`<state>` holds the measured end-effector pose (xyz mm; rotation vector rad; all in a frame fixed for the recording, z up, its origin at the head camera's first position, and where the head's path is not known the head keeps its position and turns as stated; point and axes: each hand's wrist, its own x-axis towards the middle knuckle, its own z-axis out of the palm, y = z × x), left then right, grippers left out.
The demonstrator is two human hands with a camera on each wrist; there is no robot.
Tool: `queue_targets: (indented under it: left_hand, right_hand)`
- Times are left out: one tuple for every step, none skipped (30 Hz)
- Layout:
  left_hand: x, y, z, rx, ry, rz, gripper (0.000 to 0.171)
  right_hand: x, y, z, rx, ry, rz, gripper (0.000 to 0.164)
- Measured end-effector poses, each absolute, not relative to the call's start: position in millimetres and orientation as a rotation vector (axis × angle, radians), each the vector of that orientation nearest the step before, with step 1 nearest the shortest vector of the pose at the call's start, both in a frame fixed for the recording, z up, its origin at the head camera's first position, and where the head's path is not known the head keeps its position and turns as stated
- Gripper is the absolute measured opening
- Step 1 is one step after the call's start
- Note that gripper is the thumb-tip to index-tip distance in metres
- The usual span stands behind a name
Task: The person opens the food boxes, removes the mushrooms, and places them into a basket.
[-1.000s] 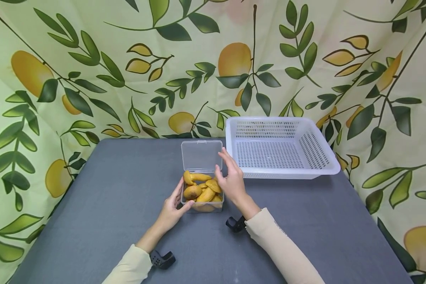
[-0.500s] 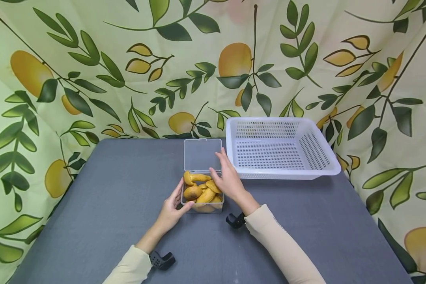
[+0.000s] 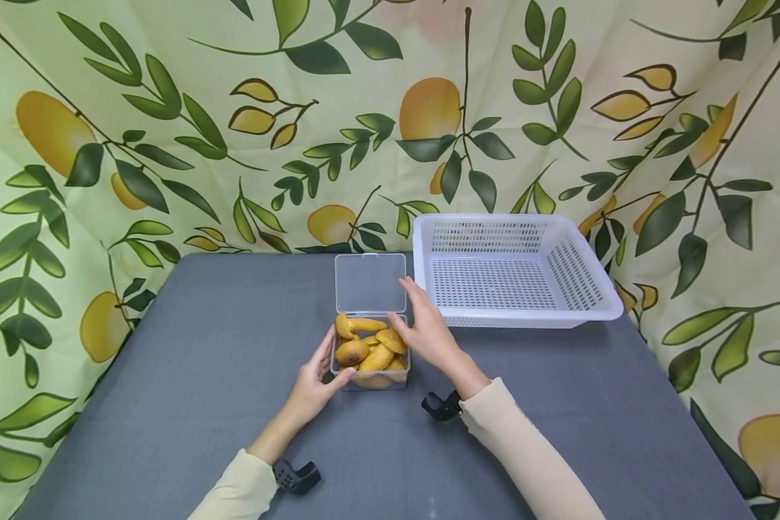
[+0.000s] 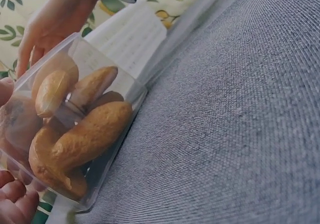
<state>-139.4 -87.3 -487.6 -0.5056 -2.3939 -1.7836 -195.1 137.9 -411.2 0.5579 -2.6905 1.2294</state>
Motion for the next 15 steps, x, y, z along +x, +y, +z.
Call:
queue_targets:
  left_hand:
    - [-139.4, -87.4, -487.4, -0.506, -2.394, -1.783, 0.081]
    - [-139.4, -87.7, -487.3, -0.506, -2.396, -1.78, 0.081]
    - [-139.3, -87.9, -487.2, -0.506, -2.401, -1.77, 0.081]
    - [-139.2, -88.2, -487.0, -0.505, -2.403, -1.766, 0.082]
    - [-139.1, -88.5, -486.6, -0.503, -2.405, -1.762, 0.082]
    - [-138.9, -88.6, -486.3, -0.504, -2.405, -1.758, 0.082]
    - [-138.9, -88.7, -485.9, -0.506, -2.407, -1.748, 0.082]
    - [-138.8, -88.8, -485.5, -0.504, -2.408, -1.747, 0.082]
    - [-138.7, -88.7, -485.2, -0.501, -2.409, -1.747, 0.082]
    - [-138.7, -88.6, -484.9, -0.499, -2.407, -1.755, 0.082]
    - [-138.8, -88.5, -484.7, -0.494, -2.408, -1.768, 0.082]
    - [-138.9, -88.4, -484.6, -0.489, -2.408, -1.781, 0.082]
    - [-139.1, -88.2, -484.3, -0.482, -2.41, -1.793, 0.082]
    - [-139.3, -88.1, -484.2, -0.477, -2.413, -1.804, 0.082]
    - [-139.6, -87.9, -484.2, -0.478, -2.414, -1.808, 0.082]
  right_hand:
    - [-193.9, 139.3, -410.7, 0.559, -2.683, 1.237, 0.063]
    - [-192.6, 140.5, -410.1, 0.562, -2.673, 1.239, 0.061]
    - [-191.0, 141.7, -409.7, 0.563, -2.66, 1.243, 0.06]
    - [-189.3, 142.8, -409.4, 0.565, -2.646, 1.243, 0.058]
    - [-187.6, 143.8, -409.5, 0.568, -2.629, 1.244, 0.055]
    - [-185.7, 144.8, -409.2, 0.574, -2.608, 1.252, 0.053]
    - [-183.7, 145.8, -409.1, 0.577, -2.589, 1.247, 0.05]
    - [-181.6, 146.9, -409.1, 0.583, -2.573, 1.236, 0.047]
    - [-179.5, 148.0, -409.4, 0.588, -2.566, 1.224, 0.045]
    - [-177.5, 149.1, -409.9, 0.596, -2.564, 1.21, 0.043]
    - [-175.7, 150.3, -410.5, 0.607, -2.568, 1.193, 0.041]
    - [-173.7, 151.4, -410.7, 0.621, -2.575, 1.177, 0.039]
    - [-172.2, 152.5, -411.4, 0.639, -2.584, 1.166, 0.038]
    - [-170.7, 153.6, -412.4, 0.658, -2.594, 1.145, 0.036]
    - [-169.2, 154.6, -413.5, 0.679, -2.605, 1.134, 0.034]
